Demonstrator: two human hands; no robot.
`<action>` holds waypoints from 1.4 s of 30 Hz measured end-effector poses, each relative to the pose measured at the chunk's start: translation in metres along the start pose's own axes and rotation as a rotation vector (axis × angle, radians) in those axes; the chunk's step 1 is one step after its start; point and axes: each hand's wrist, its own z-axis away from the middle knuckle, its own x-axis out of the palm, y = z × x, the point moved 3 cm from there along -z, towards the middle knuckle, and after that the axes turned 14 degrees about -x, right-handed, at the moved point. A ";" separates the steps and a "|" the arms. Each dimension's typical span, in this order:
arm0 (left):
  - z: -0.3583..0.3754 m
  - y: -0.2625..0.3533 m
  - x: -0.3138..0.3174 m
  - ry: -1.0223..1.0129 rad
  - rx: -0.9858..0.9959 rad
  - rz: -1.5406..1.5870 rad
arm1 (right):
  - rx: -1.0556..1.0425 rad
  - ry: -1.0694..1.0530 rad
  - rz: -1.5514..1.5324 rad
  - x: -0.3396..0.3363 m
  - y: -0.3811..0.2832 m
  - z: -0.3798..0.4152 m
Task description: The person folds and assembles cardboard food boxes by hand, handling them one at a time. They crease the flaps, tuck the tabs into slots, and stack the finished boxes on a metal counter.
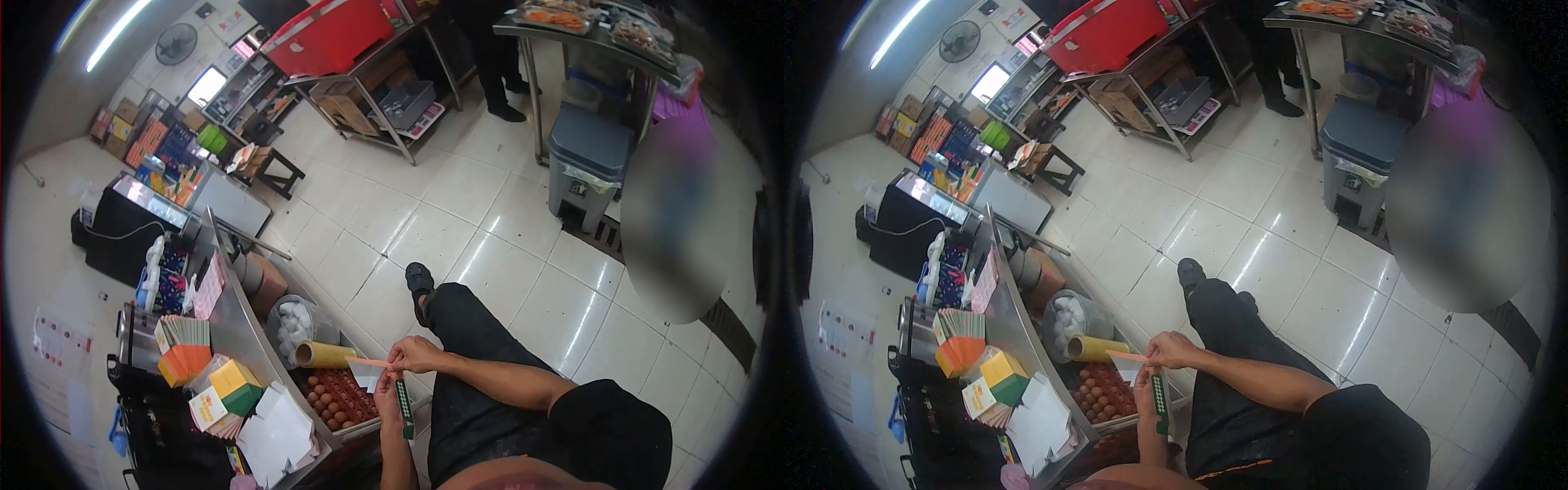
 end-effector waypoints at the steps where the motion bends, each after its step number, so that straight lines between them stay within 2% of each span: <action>1: 0.000 -0.001 -0.001 -0.003 0.027 -0.003 | 0.014 -0.032 -0.003 0.001 0.000 0.000; 3: -0.001 0.000 -0.002 -0.007 0.083 -0.009 | -0.009 -0.071 0.034 0.005 0.000 -0.002; 8: -0.002 0.000 -0.014 0.058 0.028 0.069 | -0.136 -0.147 0.131 0.016 -0.008 -0.003; 11: -0.001 0.000 -0.017 0.076 0.035 0.150 | -0.196 -0.115 0.008 0.024 -0.003 -0.005; 14: 0.003 0.011 -0.009 0.026 0.059 0.168 | -0.129 -0.056 -0.072 0.024 -0.011 -0.006; 15: 0.004 0.013 -0.009 0.000 0.065 0.166 | -0.167 -0.080 0.004 0.026 -0.011 -0.006; 17: 0.005 0.014 -0.010 0.091 0.084 0.093 | -0.248 -0.126 0.161 0.029 -0.011 -0.007; 20: 0.003 0.009 -0.016 0.138 0.028 0.027 | -0.246 -0.149 0.123 0.030 -0.001 -0.007; 24: 0.004 0.000 -0.008 0.145 0.027 -0.085 | -0.053 0.013 0.142 0.019 -0.002 -0.010; 27: 0.004 -0.012 0.012 0.062 0.056 -0.140 | -0.333 0.149 0.307 0.021 -0.010 -0.008; 29: 0.002 -0.023 0.019 0.009 0.036 -0.395 | -0.315 0.067 0.311 0.025 -0.001 -0.006; 32: 0.004 -0.025 0.023 -0.164 -0.012 -0.241 | -0.190 0.037 0.309 0.024 -0.002 -0.005; 34: 0.018 -0.001 0.036 -0.254 -0.058 0.051 | -0.133 0.076 0.302 0.017 -0.012 -0.007; 36: 0.017 0.018 0.029 -0.306 -0.046 0.242 | -0.178 -0.017 0.256 0.014 -0.010 -0.007; 39: -0.003 0.027 -0.006 -0.329 -0.162 0.534 | -0.308 -0.094 0.236 0.024 -0.014 -0.007; 42: -0.009 0.031 -0.019 -0.144 -0.134 0.310 | -0.336 -0.147 0.281 0.033 -0.014 -0.006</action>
